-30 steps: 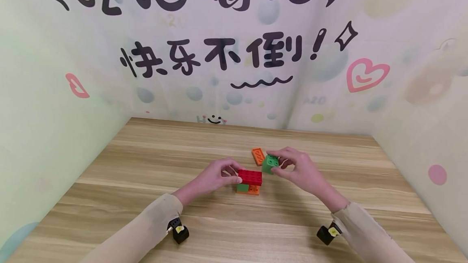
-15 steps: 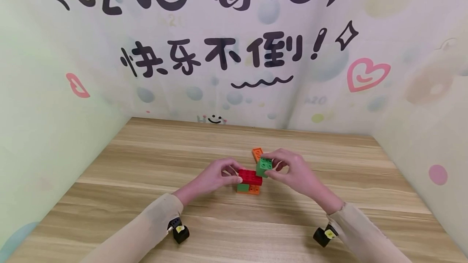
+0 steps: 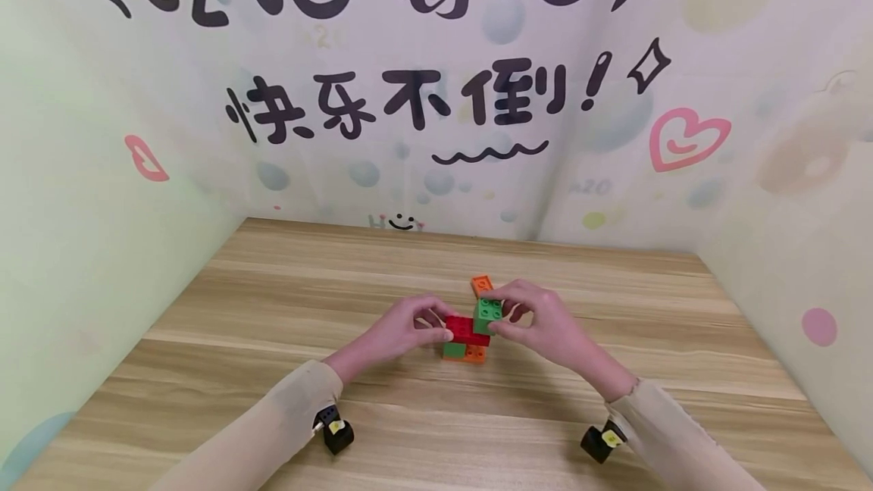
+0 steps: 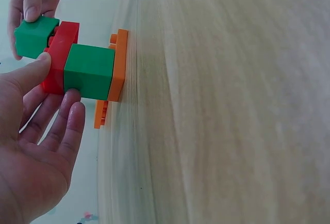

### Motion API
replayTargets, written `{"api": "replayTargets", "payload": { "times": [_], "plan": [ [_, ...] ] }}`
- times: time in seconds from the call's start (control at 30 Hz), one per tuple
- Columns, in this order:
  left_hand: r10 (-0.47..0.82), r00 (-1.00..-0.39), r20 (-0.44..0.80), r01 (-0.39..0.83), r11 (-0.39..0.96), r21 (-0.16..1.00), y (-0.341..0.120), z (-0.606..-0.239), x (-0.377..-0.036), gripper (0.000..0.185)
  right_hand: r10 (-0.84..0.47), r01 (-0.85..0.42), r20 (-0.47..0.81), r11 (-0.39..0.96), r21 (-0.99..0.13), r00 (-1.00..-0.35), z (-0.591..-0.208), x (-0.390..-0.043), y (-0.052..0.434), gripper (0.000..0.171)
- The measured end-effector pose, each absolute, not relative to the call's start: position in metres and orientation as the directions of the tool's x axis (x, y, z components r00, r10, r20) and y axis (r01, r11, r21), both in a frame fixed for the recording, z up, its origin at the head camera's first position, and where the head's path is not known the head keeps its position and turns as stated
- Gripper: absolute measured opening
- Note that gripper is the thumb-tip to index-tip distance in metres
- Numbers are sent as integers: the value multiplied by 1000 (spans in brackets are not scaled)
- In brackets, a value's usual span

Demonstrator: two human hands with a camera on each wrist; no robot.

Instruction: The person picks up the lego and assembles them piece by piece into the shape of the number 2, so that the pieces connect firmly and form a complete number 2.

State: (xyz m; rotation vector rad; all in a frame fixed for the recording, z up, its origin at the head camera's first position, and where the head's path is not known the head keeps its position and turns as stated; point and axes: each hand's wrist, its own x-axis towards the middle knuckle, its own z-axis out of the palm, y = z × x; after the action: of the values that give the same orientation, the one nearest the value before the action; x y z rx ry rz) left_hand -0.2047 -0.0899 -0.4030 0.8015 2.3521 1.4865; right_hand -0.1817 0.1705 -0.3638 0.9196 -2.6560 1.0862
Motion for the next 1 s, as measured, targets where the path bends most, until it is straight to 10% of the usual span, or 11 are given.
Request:
{"api": "replayTargets", "payload": {
  "times": [1.0],
  "plan": [
    [556, -827, 88, 320, 336, 886, -89, -403, -203, 25, -498, -607, 367, 505, -613, -785, -370, -180, 167, 38]
  ]
}}
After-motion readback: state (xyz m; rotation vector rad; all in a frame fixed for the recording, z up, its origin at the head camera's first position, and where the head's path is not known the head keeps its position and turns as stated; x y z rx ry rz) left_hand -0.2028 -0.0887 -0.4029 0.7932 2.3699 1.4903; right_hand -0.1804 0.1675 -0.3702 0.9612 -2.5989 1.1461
